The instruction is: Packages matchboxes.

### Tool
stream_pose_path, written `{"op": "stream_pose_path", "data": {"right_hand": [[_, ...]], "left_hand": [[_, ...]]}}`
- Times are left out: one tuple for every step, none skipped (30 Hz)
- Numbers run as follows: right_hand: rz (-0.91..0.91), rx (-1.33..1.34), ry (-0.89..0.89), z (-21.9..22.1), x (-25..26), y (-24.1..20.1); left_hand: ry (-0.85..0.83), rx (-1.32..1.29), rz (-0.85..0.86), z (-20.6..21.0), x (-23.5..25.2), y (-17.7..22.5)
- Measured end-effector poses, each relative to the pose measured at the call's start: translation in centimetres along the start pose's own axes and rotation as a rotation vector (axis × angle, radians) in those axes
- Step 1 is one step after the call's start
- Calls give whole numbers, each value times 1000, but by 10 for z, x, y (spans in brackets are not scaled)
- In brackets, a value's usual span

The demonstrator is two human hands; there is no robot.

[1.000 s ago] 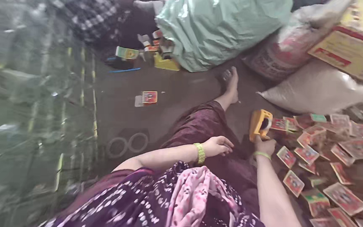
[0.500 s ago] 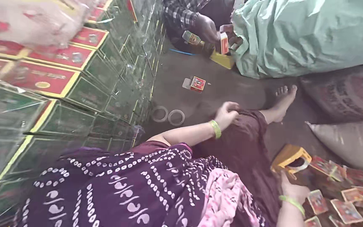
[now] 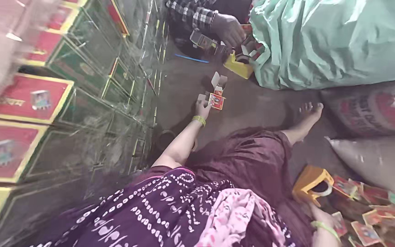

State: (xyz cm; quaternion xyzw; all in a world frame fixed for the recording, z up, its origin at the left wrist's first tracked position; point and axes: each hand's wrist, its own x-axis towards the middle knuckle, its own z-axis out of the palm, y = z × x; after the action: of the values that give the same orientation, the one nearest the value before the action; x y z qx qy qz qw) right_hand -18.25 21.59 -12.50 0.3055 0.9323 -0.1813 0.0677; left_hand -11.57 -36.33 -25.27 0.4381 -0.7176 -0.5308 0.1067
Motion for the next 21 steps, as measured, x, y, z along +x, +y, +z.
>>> {"op": "stream_pose_path", "data": {"right_hand": [[50, -69, -19, -5, 4, -8], [86, -109, -26, -11, 6, -16], [103, -115, 1, -16, 9, -22], [96, -91, 63, -21, 12, -27], [63, -58, 157, -26, 9, -34], [-5, -6, 263, -31, 1, -43], [-125, 55, 355, -37, -10, -53], [-285, 129, 408, -41, -21, -63], [-467, 217, 393, -45, -33, -71], [-648, 280, 322, -47, -46, -77], [-813, 311, 227, -47, -59, -84], [-957, 329, 139, -46, -73, -91], [-1072, 346, 44, -45, -90, -98], [-1160, 381, -69, -46, -104, -101], [-1221, 422, -171, -48, -114, -100], [-1245, 453, -257, -53, -120, -94], [-1244, 483, -325, -59, -122, -84], [-1225, 533, -378, -63, -119, -70], [-1196, 601, -413, -67, -115, -53], [-1170, 677, -411, -71, -110, -34], [-1150, 736, -350, -76, -107, -15]], "left_hand": [[7, 49, 45, 0, -7, 4], [16, 77, 101, 0, -17, 11], [35, 104, 182, 0, -29, 19], [69, 128, 291, -1, -41, 26], [99, 137, 407, -1, -52, 32], [118, 140, 515, -1, -64, 39], [131, 139, 630, 0, -77, 48], [152, 138, 769, 2, -88, 58], [179, 125, 933, 5, -100, 68], [162, 109, 1083, 9, -114, 80], [122, 104, 1217, 13, -130, 95], [67, 108, 1344, 18, -148, 110], [-14, 106, 1446, 24, -167, 124], [-125, 99, 1527, 31, -189, 139], [-245, 83, 1597, 40, -210, 152], [-358, 61, 1648, 51, -231, 163], [-450, 27, 1680, 63, -252, 171], [-502, -37, 1689, 77, -271, 175], [-516, -133, 1670, 93, -288, 175], [-520, -233, 1613, 111, -303, 173], [-567, -293, 1513, 125, -318, 175]]}}
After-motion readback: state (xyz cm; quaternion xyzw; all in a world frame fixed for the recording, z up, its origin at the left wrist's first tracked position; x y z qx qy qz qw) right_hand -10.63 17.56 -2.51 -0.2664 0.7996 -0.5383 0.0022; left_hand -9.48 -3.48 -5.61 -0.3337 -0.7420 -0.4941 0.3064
